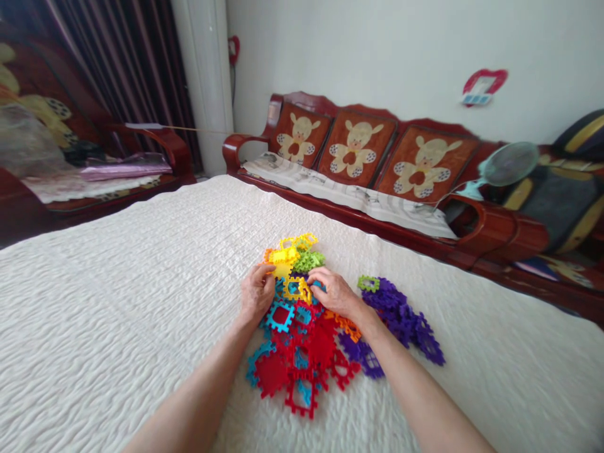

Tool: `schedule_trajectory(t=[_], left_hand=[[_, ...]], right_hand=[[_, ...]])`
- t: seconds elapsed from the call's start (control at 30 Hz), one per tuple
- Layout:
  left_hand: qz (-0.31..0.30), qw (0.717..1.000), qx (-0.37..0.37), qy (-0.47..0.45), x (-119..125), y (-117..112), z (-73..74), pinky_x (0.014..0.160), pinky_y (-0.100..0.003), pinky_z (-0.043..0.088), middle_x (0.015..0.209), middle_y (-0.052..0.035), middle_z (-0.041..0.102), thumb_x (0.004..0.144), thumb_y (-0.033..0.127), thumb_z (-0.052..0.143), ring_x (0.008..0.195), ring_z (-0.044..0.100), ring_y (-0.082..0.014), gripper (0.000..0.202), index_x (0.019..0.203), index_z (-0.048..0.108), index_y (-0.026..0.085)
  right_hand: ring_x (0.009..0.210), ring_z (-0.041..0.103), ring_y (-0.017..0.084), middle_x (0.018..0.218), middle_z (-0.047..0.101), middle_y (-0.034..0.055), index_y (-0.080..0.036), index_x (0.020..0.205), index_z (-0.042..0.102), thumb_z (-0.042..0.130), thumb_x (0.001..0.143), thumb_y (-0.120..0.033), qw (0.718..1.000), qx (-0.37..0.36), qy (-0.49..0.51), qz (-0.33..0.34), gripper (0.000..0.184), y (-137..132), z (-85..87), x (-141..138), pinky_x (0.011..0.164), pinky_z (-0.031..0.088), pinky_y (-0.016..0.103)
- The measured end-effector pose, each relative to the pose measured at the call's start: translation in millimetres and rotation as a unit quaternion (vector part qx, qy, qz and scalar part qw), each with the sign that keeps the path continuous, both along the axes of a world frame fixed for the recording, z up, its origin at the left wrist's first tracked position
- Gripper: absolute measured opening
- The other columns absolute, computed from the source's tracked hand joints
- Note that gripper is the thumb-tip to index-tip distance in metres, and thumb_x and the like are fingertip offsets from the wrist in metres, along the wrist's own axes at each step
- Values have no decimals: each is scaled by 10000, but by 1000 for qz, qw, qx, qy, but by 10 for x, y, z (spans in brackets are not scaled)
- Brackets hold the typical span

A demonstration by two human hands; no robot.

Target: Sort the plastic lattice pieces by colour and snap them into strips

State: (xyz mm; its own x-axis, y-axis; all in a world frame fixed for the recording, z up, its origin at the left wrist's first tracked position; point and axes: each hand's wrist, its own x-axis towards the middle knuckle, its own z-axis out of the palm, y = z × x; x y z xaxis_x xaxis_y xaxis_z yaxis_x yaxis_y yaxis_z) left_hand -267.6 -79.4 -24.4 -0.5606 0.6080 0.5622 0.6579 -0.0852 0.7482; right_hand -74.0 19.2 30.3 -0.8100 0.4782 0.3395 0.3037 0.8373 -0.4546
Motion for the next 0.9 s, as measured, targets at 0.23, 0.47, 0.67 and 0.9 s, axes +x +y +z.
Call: schedule_trajectory(t=[0.23,0.47,0.67,0.9], left_hand=[[-31,992,-27,119,35,-24,33,992,-416,468,1226,-63,602,829,143,476,1125,556,-211,276,1003,670,231],[-74,983,-93,143,47,-33,84,1076,-454,386,1246,-69,580,846,175,484,1190,508,-233,260,986,695,233],[12,991,-97,91,53,-27,29,1023,-428,421,1191,-76,586,858,182,474,1144,528,-225,202,917,665,213],[64,990,-101,76,52,-21,-8,1009,-417,422,1212,-92,556,818,116,472,1116,532,-232,249,970,648,204]], right_hand=[[1032,588,199,1074,632,100,-197,937,574,436,894,-186,997,18,58,-47,144,-92,34,72,920,458,356],[1051,595,216,1117,645,119,-199,1003,574,364,899,-299,970,12,88,-226,255,49,162,541,946,452,370],[1078,589,250,1110,654,147,-170,1021,625,325,867,-308,929,23,-19,-369,364,296,137,1219,964,436,378],[1036,608,309,1156,626,199,-116,1126,630,429,806,-259,876,54,-100,-469,405,282,232,1264,911,448,439]])
